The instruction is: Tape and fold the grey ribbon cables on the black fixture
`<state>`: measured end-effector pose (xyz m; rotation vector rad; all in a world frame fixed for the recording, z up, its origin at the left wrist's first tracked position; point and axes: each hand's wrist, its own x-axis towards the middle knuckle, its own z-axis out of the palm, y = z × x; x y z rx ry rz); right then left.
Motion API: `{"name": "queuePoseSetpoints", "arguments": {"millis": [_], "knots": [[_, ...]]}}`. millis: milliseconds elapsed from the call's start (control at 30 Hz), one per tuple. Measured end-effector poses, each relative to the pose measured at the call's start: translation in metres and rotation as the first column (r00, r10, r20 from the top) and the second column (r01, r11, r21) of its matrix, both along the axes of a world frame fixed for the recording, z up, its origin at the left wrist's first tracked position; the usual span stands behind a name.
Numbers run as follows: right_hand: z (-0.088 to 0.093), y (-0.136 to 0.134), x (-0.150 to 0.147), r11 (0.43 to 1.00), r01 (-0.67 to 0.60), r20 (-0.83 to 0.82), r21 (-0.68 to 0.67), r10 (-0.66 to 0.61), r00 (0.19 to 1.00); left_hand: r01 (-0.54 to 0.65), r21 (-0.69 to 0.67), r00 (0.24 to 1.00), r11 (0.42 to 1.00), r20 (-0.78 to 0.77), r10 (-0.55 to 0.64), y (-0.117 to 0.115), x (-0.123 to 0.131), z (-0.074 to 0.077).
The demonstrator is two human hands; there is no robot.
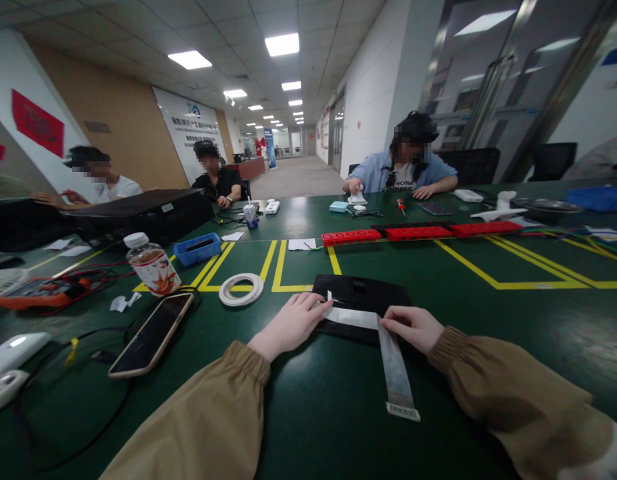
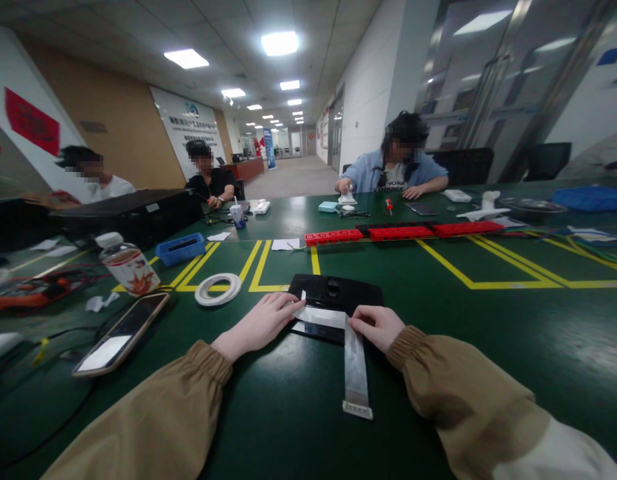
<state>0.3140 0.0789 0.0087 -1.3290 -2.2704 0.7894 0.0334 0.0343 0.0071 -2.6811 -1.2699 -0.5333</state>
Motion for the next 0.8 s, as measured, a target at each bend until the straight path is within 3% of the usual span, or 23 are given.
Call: {"name": "queuePoseSetpoints", "arguments": {"millis": [200,567,800], "knots": [[0.003,-0.005,-0.003,0.999,-0.004,0.011,0.047,0.004,1.0,-0.044,-0.013,0.999,0.999,-0.026,0.043,-0.003,0.004,0.001],[0.0,-0.004,-0.003,0.997,0.011,0.042,0.081,-0.015,0.999,-0.254,-0.036,0.967,0.967,-0.013,0.254,0.004,0.029,0.004],[0.002,-0.006,-0.004,0.995,0.011,0.051,0.098,-0.016,0.999,-0.271,-0.039,0.962,0.962,0.011,0.271,0.014,0.034,0.0]]}}
